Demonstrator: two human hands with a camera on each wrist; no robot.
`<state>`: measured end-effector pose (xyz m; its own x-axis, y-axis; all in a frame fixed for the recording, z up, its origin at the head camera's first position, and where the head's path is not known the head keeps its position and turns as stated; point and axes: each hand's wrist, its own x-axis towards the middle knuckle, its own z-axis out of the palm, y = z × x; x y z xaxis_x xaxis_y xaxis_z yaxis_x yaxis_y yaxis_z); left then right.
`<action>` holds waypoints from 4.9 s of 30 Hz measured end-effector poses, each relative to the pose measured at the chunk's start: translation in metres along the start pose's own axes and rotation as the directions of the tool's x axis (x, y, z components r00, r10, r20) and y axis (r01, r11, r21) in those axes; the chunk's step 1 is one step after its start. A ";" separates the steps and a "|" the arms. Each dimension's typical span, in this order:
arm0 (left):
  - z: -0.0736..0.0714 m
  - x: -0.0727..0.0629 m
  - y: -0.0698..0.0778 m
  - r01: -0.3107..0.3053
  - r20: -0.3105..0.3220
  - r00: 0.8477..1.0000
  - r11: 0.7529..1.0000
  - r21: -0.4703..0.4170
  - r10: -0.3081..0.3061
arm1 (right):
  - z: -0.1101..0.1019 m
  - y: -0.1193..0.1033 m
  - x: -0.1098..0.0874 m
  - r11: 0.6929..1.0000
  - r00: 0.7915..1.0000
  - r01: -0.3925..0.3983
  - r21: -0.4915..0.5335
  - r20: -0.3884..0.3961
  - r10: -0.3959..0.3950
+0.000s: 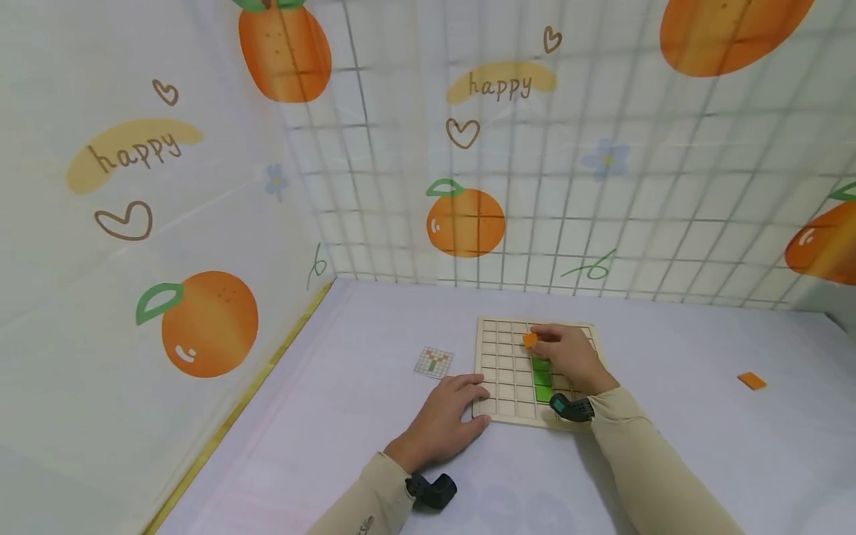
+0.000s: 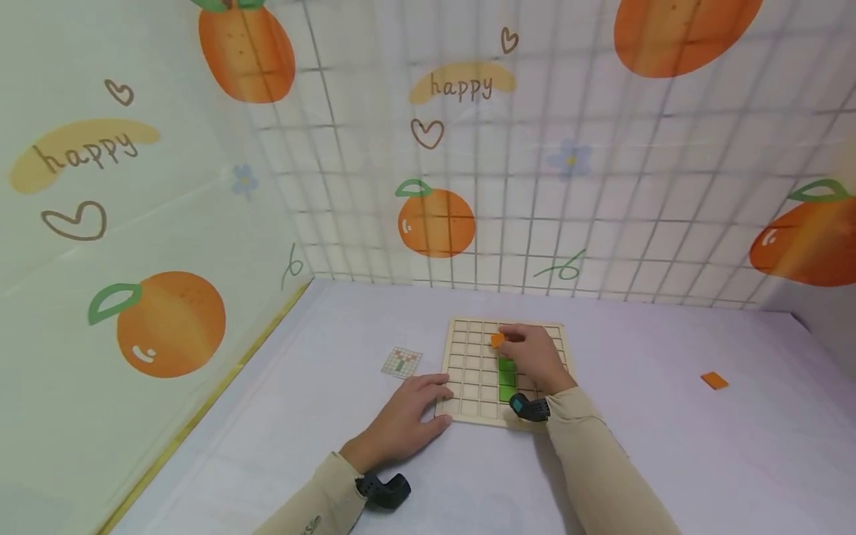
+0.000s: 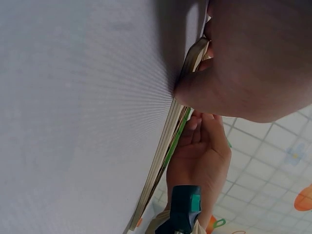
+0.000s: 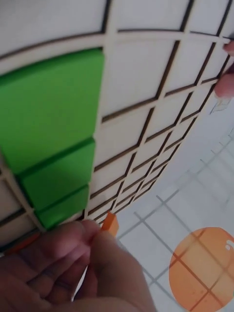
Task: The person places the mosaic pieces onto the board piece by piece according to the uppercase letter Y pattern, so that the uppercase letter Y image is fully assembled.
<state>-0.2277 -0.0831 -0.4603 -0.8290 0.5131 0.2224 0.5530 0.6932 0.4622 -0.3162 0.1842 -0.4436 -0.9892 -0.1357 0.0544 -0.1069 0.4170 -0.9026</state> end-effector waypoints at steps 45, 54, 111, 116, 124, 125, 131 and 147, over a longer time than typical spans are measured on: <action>-0.002 0.000 0.001 0.001 0.005 1.000 1.000 0.006 -0.002 | 0.005 -0.011 0.001 0.938 0.997 0.061 -0.341 0.063 -0.042; -0.002 0.000 0.002 -0.004 0.000 1.000 1.000 0.004 0.004 | 0.005 -0.011 0.000 0.935 0.998 0.059 -0.349 0.057 -0.042; 0.000 -0.001 0.000 -0.002 -0.005 1.000 1.000 -0.002 0.002 | -0.001 -0.003 -0.005 0.990 0.992 -0.001 0.140 -0.124 0.019; 0.000 -0.001 0.000 0.004 -0.001 1.000 1.000 0.014 -0.004 | -0.003 0.000 -0.004 0.978 0.992 -0.002 0.207 -0.126 0.028; -0.001 -0.001 0.001 -0.001 -0.005 1.000 1.000 0.008 0.001 | -0.009 0.003 -0.001 0.898 0.984 -0.075 0.433 -0.114 0.137; 0.000 -0.001 0.001 -0.005 -0.008 1.000 1.000 0.008 0.005 | -0.009 0.003 -0.001 0.887 0.983 -0.077 0.455 -0.113 0.143; 0.002 0.000 -0.001 -0.021 -0.024 0.999 1.000 0.019 0.022 | -0.012 -0.001 -0.003 0.860 0.982 -0.060 0.506 -0.124 0.142; 0.002 -0.001 -0.002 -0.024 -0.023 0.999 0.999 0.021 0.024 | -0.064 0.014 -0.035 0.943 0.977 0.023 0.333 -0.205 0.049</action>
<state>-0.2278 -0.0839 -0.4627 -0.8170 0.5181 0.2530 0.5742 0.6914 0.4384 -0.2899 0.2523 -0.4308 -0.9927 0.0724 0.0966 -0.0899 0.0905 -0.9918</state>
